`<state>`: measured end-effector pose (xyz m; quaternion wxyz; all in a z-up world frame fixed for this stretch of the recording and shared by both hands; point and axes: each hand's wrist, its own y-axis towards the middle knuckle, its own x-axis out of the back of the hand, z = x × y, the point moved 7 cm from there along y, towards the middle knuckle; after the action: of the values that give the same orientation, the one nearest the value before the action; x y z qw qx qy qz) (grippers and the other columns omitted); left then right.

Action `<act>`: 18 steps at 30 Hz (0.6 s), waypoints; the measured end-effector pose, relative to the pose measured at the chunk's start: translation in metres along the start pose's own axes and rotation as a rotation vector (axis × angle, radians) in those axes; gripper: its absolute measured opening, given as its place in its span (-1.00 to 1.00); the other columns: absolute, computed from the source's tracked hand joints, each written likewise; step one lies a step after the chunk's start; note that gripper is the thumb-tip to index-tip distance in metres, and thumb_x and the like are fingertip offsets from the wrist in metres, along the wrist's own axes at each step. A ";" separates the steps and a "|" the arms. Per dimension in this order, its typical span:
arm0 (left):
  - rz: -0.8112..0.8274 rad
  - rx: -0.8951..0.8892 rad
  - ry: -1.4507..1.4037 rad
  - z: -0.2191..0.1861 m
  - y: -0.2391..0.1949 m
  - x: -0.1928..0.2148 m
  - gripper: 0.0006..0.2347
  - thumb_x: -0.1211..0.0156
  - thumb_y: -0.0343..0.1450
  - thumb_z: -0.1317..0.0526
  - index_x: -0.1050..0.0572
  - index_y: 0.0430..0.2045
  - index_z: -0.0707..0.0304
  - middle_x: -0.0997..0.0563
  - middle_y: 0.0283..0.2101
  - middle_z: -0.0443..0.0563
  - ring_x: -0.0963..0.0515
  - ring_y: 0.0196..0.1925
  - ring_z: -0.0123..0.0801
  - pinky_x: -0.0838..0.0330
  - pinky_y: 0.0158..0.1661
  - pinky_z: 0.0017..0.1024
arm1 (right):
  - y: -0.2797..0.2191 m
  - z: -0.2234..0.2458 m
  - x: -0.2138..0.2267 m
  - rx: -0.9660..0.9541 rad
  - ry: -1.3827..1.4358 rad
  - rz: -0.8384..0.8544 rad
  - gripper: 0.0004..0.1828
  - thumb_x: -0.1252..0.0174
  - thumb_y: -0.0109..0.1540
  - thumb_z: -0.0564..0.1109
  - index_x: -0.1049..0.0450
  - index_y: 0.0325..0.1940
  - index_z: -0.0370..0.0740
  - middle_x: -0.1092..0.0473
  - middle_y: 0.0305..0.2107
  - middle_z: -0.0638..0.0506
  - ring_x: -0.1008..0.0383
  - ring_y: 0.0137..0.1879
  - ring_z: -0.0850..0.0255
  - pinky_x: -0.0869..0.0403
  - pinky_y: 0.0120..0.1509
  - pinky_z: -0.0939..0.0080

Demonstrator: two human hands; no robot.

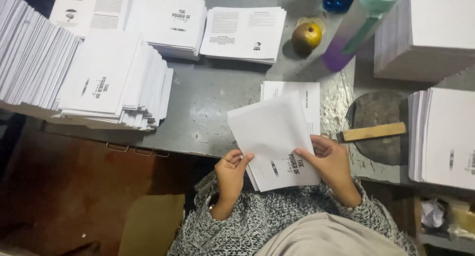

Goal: Folding printed sheets of paper, creasing them with a wooden block, and organizing them into neat stacks on a workbench.

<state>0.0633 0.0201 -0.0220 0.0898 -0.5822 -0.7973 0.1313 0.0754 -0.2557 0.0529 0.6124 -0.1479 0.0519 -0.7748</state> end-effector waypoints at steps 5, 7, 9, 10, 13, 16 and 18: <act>-0.034 -0.052 -0.014 0.001 -0.003 -0.001 -0.78 -0.55 0.22 0.32 -0.59 -0.42 0.44 -0.73 -0.45 0.11 -0.61 -0.41 -0.54 -0.58 -0.33 -0.52 | -0.017 0.011 0.005 0.061 -0.033 -0.073 -0.51 -0.59 -0.11 -0.23 -0.64 -0.13 -0.35 -0.61 -0.42 -0.22 -0.66 -0.26 0.11 -0.60 -0.13 0.17; -0.046 -0.073 -0.020 0.009 -0.001 0.000 -0.80 -0.53 0.24 0.34 -0.58 -0.46 0.44 -0.71 -0.48 0.06 -0.59 -0.43 -0.56 -0.56 -0.36 -0.55 | -0.024 0.018 0.006 0.099 -0.067 -0.107 -0.55 -0.62 -0.12 -0.21 -0.67 -0.18 -0.31 -0.62 -0.46 -0.19 -0.67 -0.30 0.13 -0.60 -0.16 0.17; -0.087 -0.100 -0.084 0.016 0.001 0.004 -0.86 -0.52 0.23 0.38 -0.60 -0.51 0.37 -0.68 -0.51 -0.06 -0.58 -0.47 -0.63 -0.55 -0.39 -0.65 | -0.034 0.035 0.002 0.154 -0.056 -0.104 -0.54 -0.61 -0.16 -0.26 -0.67 -0.21 -0.37 -0.63 -0.44 -0.23 -0.69 -0.23 0.03 -0.62 -0.10 0.16; -0.075 -0.098 -0.073 0.020 0.002 0.004 -0.86 -0.52 0.23 0.38 -0.60 -0.51 0.37 -0.68 -0.51 -0.06 -0.58 -0.47 -0.63 -0.55 -0.39 -0.65 | -0.035 0.034 0.006 0.146 -0.049 -0.116 -0.54 -0.61 -0.16 -0.26 -0.67 -0.21 -0.37 -0.63 -0.44 -0.23 -0.69 -0.23 0.03 -0.62 -0.10 0.16; -0.066 -0.032 -0.186 0.030 0.006 0.002 -0.87 -0.50 0.21 0.45 -0.59 -0.56 0.46 -0.65 -0.54 0.04 -0.63 -0.50 -0.47 -0.64 -0.41 -0.45 | -0.035 0.038 0.012 0.189 -0.100 -0.111 -0.57 -0.58 -0.13 -0.28 -0.67 -0.20 -0.37 -0.63 -0.42 -0.22 -0.67 -0.20 -0.02 -0.62 -0.12 0.13; -0.061 0.013 -0.193 0.026 0.006 -0.001 -0.87 -0.51 0.19 0.48 -0.60 -0.58 0.45 -0.63 -0.56 0.00 -0.65 -0.52 -0.43 -0.67 -0.43 -0.43 | -0.030 0.042 0.009 0.210 -0.095 -0.082 -0.57 -0.58 -0.12 -0.28 -0.68 -0.19 -0.37 -0.61 -0.42 -0.25 -0.67 -0.24 -0.07 -0.63 -0.15 0.07; -0.055 0.041 -0.159 0.026 0.003 -0.002 -0.85 -0.54 0.16 0.49 -0.60 -0.59 0.52 -0.63 -0.58 0.06 -0.64 -0.54 -0.39 -0.66 -0.45 -0.42 | -0.027 0.042 0.010 0.215 -0.100 -0.076 -0.53 -0.55 -0.09 -0.26 -0.63 -0.12 -0.44 -0.58 -0.38 -0.32 -0.64 -0.20 -0.15 -0.62 -0.13 0.01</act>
<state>0.0589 0.0164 -0.0475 0.0416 -0.5458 -0.8148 0.1909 0.0606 -0.2547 0.1010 0.5969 -0.1216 -0.0675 -0.7902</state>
